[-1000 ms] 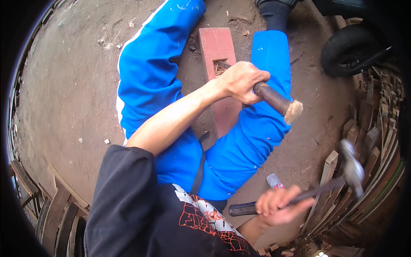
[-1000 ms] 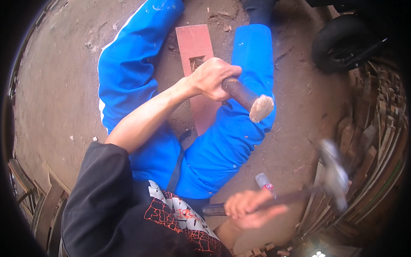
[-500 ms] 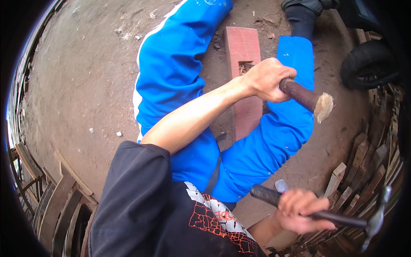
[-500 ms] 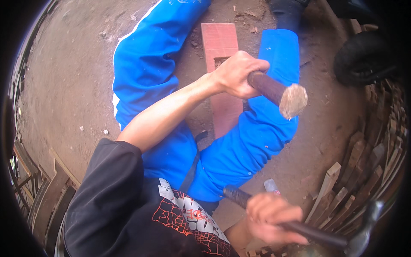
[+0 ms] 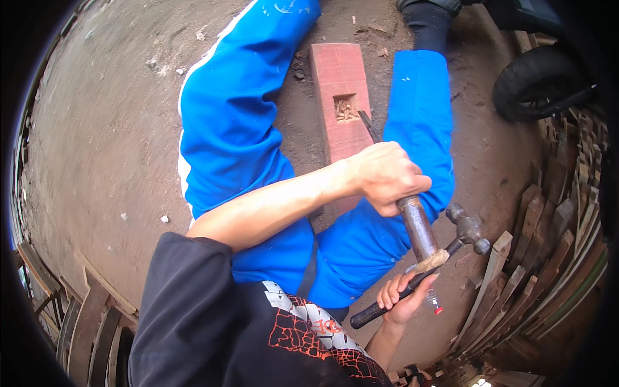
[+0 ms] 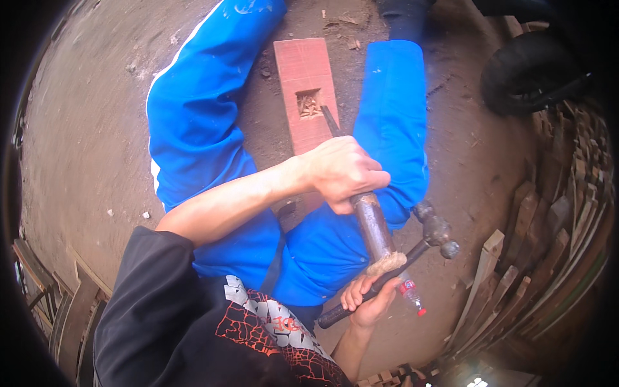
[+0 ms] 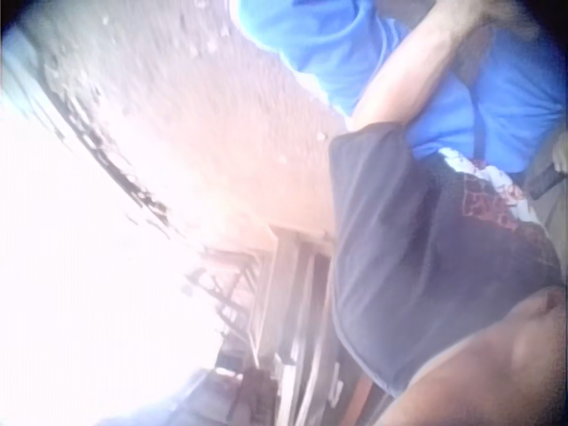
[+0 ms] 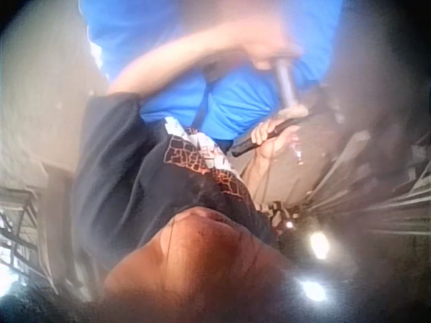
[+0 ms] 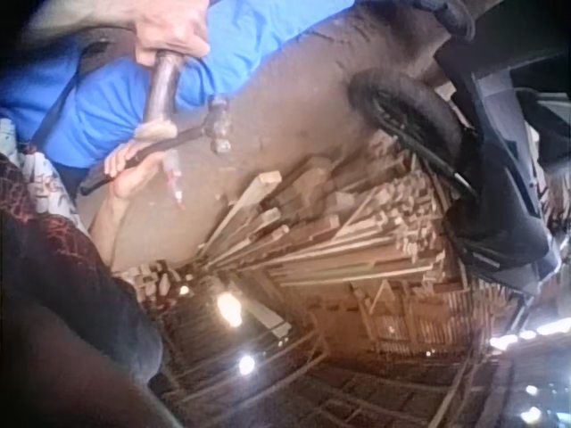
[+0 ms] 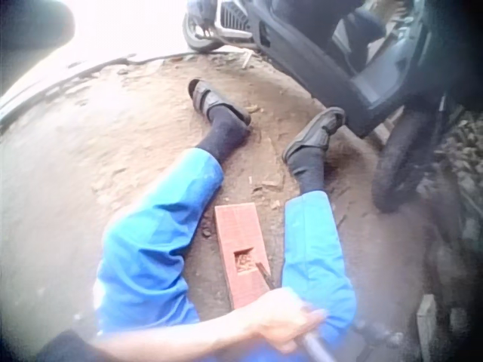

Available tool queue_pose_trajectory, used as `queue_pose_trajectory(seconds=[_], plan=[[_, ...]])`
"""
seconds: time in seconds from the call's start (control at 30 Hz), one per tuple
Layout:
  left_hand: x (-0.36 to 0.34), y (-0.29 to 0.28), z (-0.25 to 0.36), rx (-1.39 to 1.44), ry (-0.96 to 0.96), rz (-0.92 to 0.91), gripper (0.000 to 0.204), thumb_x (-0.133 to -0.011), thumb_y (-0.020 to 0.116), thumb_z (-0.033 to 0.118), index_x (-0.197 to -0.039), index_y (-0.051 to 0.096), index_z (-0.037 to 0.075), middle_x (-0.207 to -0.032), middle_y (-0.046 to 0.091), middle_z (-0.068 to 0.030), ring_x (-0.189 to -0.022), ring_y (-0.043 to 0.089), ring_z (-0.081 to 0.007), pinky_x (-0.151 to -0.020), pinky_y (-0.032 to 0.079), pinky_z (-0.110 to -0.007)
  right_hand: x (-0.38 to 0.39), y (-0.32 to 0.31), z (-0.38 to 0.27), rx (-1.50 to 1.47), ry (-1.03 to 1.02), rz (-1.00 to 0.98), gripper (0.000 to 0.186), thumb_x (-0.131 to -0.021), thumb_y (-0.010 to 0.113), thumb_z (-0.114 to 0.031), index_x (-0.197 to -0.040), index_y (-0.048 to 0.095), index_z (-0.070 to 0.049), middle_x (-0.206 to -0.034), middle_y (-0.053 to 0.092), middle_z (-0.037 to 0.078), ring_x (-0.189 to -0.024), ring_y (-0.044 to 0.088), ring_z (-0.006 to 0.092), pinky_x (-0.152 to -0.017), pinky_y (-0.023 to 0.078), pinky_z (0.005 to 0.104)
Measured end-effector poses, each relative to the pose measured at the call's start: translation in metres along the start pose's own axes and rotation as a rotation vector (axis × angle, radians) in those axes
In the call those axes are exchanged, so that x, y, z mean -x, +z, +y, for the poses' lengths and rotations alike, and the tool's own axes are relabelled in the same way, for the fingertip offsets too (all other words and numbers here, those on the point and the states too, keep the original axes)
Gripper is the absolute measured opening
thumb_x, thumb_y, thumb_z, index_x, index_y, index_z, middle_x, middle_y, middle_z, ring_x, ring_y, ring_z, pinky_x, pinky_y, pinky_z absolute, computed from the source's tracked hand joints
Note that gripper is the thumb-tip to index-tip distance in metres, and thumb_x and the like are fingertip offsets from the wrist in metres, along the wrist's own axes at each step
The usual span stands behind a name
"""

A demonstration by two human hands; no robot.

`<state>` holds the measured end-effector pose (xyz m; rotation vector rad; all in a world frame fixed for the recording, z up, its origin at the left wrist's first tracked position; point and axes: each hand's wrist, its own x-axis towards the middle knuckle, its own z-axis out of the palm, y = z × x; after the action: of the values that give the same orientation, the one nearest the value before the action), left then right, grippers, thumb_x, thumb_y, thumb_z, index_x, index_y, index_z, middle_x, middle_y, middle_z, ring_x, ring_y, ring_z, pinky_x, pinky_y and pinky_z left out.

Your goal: The person sits on the ground and uses a chisel and hammer to carve a rectangular recess into a red-painted wooden plank. They repeatedly strike the chisel to remove wood chips and occasionally clear debris from the carved area.

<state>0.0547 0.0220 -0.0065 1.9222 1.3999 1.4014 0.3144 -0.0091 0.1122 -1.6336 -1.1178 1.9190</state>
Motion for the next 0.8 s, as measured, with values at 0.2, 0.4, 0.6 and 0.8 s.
queue_pose_trajectory(seconds=[0.2,0.4,0.6,0.8], plan=[[0.005,-0.006,-0.017,-0.064,-0.057,0.067,0.033,-0.054,0.070,0.023,-0.072,0.045,0.010,-0.059,0.049,-0.0061,-0.056,0.057,-0.0319,-0.046,0.043,-0.044,-0.005,0.001,0.007,0.010,0.055,-0.126,0.065,-0.099,0.027,-0.065,-0.073,0.040,-0.007,-0.047,0.035,0.003,-0.033,0.033,0.0122,-0.033,0.032,0.0261],[0.005,-0.011,-0.030,-0.078,-0.087,0.085,0.031,-0.056,0.069,0.020,-0.071,0.044,0.009,-0.059,0.048,-0.0077,-0.054,0.056,-0.0331,-0.046,0.042,-0.045,-0.004,0.007,0.005,0.059,0.008,-0.194,0.066,-0.099,0.028,-0.064,-0.073,0.040,-0.005,-0.048,0.036,0.005,-0.034,0.035,0.0125,-0.034,0.034,0.0266],[0.004,-0.008,-0.034,-0.084,-0.096,0.108,0.029,-0.057,0.068,0.019,-0.069,0.043,0.009,-0.058,0.046,-0.0085,-0.052,0.054,-0.0339,-0.046,0.040,-0.045,0.004,-0.003,-0.012,0.090,-0.063,-0.255,0.066,-0.096,0.031,-0.066,-0.077,0.041,-0.005,-0.051,0.040,0.005,-0.038,0.039,0.0126,-0.037,0.036,0.0260],[0.007,-0.006,-0.037,-0.085,-0.080,0.101,0.029,-0.058,0.068,0.018,-0.069,0.043,0.009,-0.058,0.046,-0.0082,-0.052,0.053,-0.0333,-0.045,0.040,-0.044,0.007,-0.012,-0.055,-0.055,-0.469,-0.410,0.072,-0.093,0.029,-0.072,-0.075,0.042,-0.003,-0.049,0.044,0.008,-0.034,0.040,0.0153,-0.029,0.039,0.0305]])
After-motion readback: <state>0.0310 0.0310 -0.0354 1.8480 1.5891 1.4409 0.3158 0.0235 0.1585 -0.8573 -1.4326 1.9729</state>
